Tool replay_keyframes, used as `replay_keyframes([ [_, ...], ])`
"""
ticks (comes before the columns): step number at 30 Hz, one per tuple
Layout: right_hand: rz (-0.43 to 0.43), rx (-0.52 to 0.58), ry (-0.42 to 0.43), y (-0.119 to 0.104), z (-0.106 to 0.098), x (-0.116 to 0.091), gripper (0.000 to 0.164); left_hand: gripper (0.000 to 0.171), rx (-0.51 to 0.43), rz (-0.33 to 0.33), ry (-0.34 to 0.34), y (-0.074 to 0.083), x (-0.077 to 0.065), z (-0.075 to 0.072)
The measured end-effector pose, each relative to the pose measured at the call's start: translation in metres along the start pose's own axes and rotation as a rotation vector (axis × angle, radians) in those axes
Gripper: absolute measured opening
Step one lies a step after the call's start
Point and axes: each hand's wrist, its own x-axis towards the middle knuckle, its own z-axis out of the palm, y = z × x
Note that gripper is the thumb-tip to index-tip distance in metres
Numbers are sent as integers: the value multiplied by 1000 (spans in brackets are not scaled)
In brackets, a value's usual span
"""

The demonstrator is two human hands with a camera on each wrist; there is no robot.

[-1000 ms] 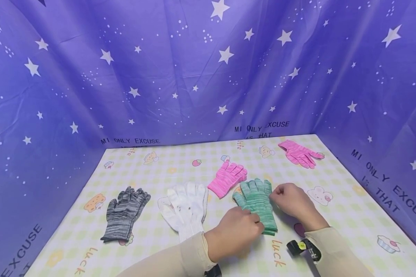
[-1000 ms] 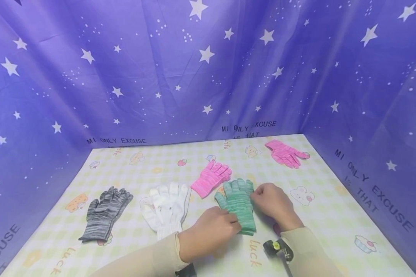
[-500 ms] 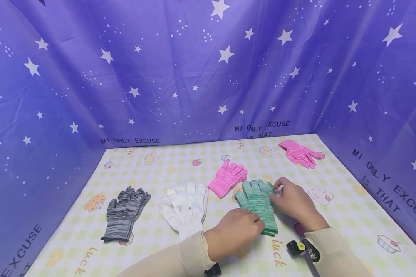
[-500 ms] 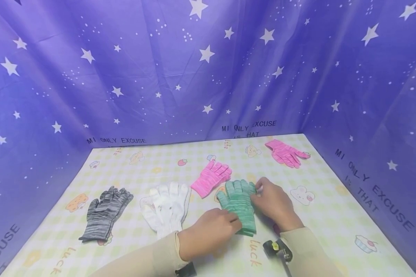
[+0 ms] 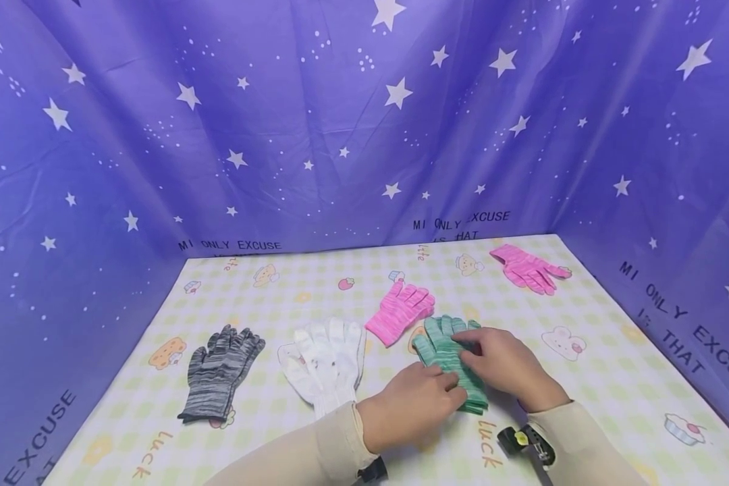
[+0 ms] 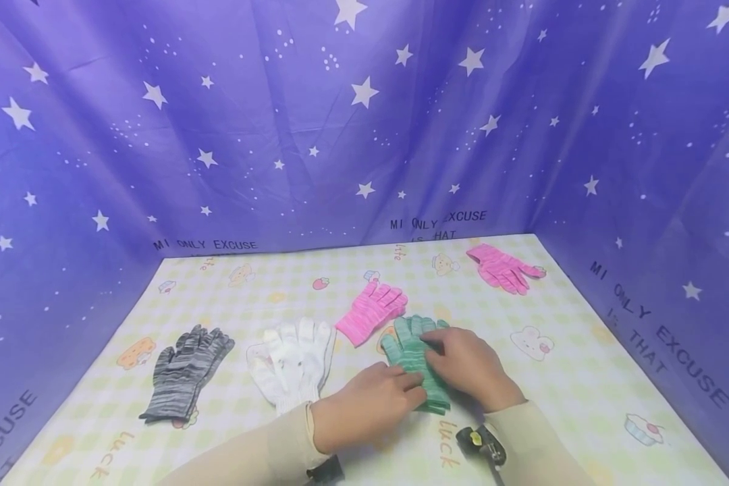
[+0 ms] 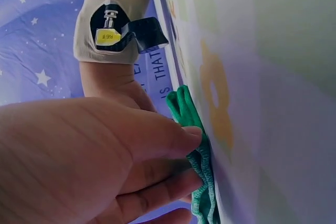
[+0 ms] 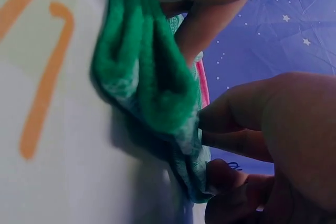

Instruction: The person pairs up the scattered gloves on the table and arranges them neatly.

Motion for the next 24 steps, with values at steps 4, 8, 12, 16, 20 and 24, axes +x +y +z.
replay_keyframes([
  [4, 9, -6, -13, 0, 0, 1, 35, 14, -28, -1, -16, -1, -1, -2],
  [8, 21, 0, -31, 0, 0, 1, 35, 17, -41, -12, -20, -2, -2, -2],
  [12, 32, 11, -46, -1, 0, 1, 36, 31, -59, -27, -34, -3, -4, -1],
  [16, 47, 24, -61, -1, 0, 1, 37, 55, -91, -60, -91, -4, -4, 1],
  [20, 58, 42, -74, -2, 0, 1, 41, 78, -144, -114, -200, -4, -4, 4],
  [24, 80, 30, -63, -3, -2, -2, 49, 83, -179, -138, -275, -5, -5, 5],
])
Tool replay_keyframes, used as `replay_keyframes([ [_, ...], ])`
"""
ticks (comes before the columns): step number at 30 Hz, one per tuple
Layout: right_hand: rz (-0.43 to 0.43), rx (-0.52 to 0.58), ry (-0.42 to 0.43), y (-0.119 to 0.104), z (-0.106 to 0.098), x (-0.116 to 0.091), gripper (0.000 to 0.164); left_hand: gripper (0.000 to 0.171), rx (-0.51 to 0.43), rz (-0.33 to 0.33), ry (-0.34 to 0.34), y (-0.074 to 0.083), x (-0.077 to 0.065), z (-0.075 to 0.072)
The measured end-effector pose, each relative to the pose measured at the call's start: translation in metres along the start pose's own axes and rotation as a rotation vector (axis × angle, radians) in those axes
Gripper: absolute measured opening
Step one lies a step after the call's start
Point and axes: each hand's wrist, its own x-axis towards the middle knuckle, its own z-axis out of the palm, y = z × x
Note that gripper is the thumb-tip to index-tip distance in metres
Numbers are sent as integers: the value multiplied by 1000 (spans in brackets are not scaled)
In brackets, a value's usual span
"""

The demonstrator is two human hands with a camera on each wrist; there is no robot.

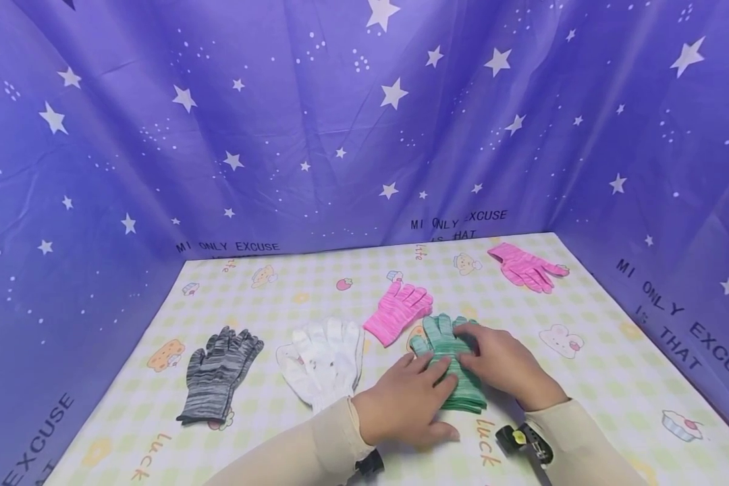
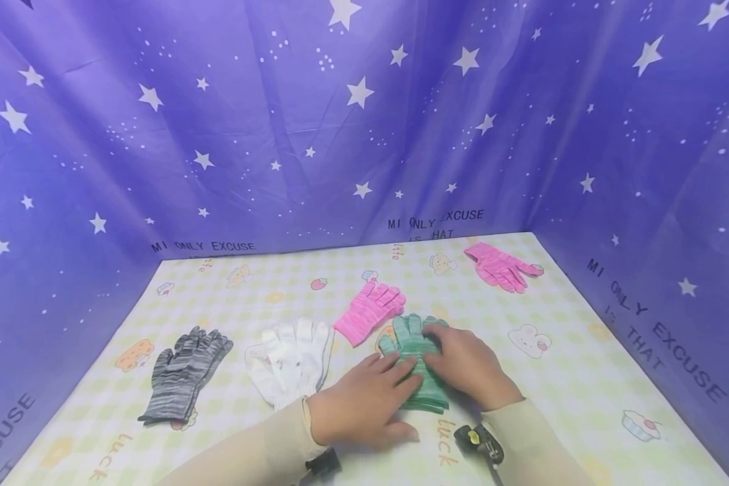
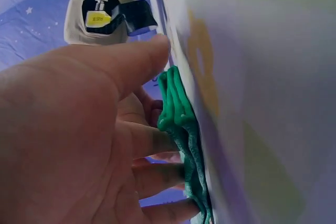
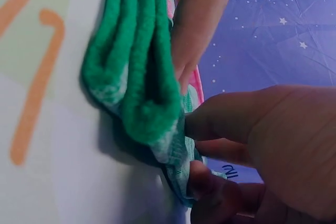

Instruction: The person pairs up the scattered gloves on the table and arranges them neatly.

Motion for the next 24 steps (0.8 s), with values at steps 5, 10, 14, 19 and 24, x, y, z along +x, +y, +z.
replay_keyframes([
  [5, 47, 5, 4, -2, -3, -3, 49, 85, -8, -2, -16, 0, 0, -2],
  [10, 49, 14, 10, -2, -4, -4, 47, 85, 4, -2, -16, 0, 0, -3],
  [14, 47, -1, 1, -3, -3, -3, 35, 84, 38, 1, -8, 1, -1, -3],
  [19, 30, -31, -15, -5, -1, -3, 22, 82, 85, 11, 7, 1, -2, -4],
  [24, 11, -31, -20, -7, -2, -3, 20, 79, 103, 14, 19, 2, -4, -6],
])
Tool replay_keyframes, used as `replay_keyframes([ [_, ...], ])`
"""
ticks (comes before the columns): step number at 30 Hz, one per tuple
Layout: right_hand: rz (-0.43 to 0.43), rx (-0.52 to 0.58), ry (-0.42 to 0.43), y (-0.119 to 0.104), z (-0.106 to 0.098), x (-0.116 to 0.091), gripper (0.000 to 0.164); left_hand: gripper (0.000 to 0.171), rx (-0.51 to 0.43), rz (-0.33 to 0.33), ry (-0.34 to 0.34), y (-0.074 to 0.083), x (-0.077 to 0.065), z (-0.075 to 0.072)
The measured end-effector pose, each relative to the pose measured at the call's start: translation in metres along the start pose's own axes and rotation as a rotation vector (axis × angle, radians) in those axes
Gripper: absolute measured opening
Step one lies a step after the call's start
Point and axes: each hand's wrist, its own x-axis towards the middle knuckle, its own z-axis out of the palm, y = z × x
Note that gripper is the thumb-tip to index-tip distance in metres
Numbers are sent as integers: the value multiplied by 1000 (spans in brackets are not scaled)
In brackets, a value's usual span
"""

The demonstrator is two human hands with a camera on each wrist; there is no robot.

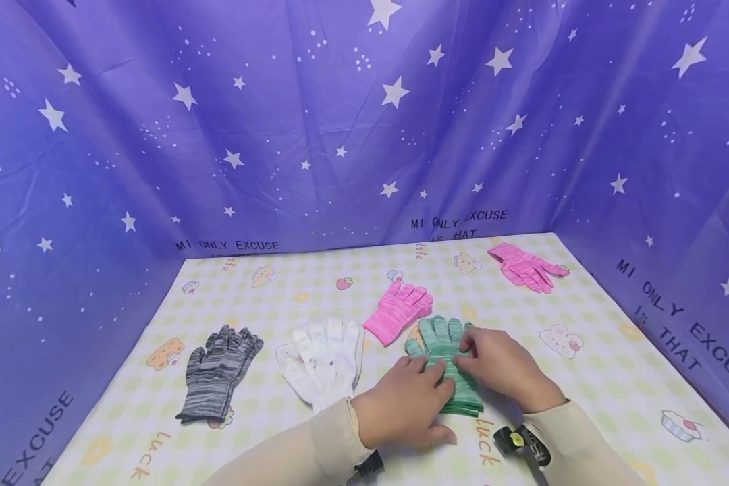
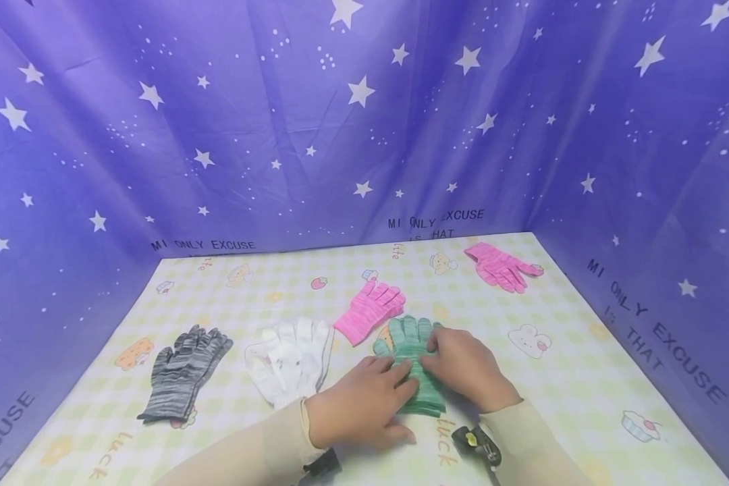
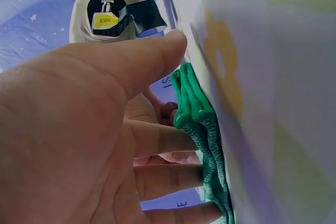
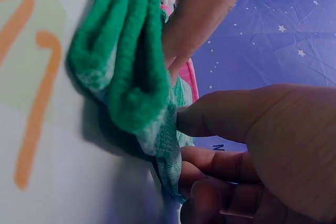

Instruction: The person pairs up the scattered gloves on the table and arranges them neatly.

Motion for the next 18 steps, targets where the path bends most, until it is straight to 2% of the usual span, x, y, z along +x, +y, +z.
replay_keyframes([
  [18, -43, 17, -13, -10, 6, -3, 17, 67, -10, 9, -38, 0, -4, -11],
])
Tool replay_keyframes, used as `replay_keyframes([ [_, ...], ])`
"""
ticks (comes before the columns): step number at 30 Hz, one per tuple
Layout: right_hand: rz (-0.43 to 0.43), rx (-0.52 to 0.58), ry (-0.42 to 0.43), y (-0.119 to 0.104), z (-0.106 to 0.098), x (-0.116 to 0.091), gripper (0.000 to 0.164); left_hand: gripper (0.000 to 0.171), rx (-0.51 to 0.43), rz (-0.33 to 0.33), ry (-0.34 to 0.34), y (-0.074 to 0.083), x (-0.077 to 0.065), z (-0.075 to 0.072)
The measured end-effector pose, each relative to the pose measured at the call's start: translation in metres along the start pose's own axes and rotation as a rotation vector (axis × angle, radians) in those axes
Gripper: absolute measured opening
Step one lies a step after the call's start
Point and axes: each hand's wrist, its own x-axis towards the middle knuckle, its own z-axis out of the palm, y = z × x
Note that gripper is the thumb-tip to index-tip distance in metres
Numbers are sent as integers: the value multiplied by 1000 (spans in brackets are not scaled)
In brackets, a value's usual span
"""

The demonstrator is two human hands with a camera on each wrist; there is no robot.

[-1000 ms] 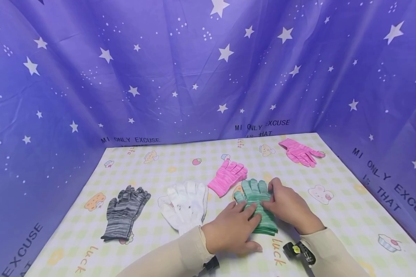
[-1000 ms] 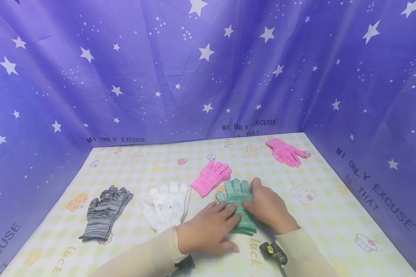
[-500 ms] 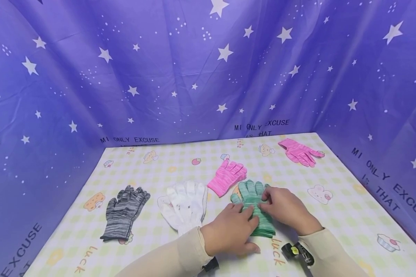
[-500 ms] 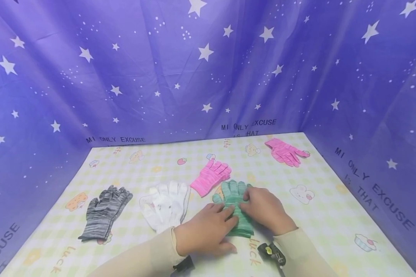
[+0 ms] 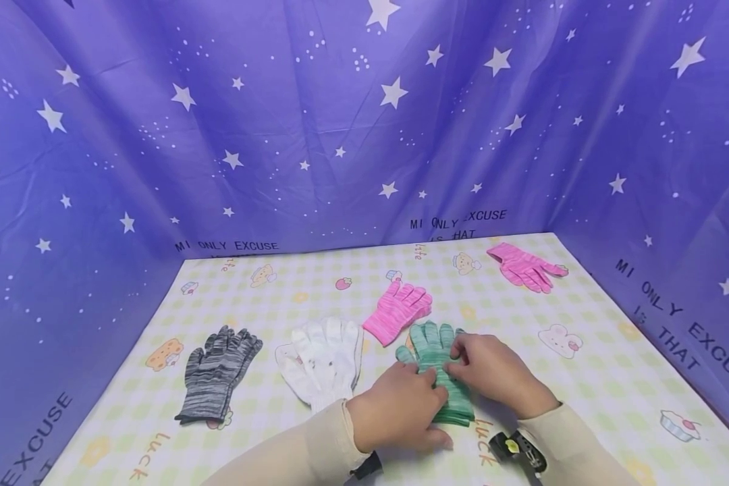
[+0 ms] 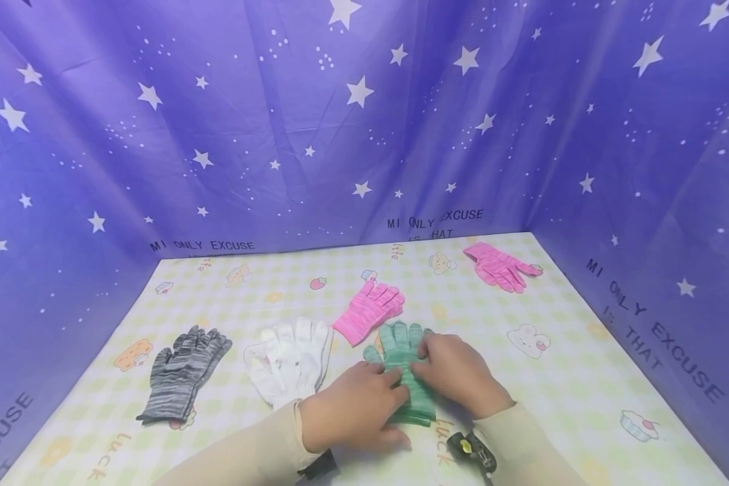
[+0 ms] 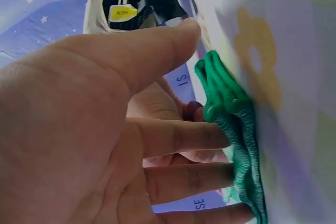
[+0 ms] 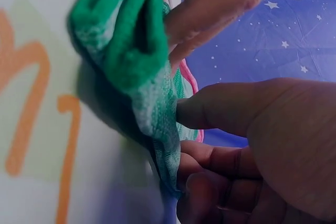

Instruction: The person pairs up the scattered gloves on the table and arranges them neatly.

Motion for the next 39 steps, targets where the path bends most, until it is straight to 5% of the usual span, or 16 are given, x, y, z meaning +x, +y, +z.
replay_keyframes([
  [20, -63, 55, -16, -11, 6, -5, 18, 53, -11, -40, -33, 4, -10, -15],
  [28, -42, 101, -46, -17, 8, -6, 19, 40, -106, -98, -45, 4, -10, -14],
  [39, -45, 74, -15, -20, 10, -5, 19, 43, -195, -131, -68, -1, -7, -16],
])
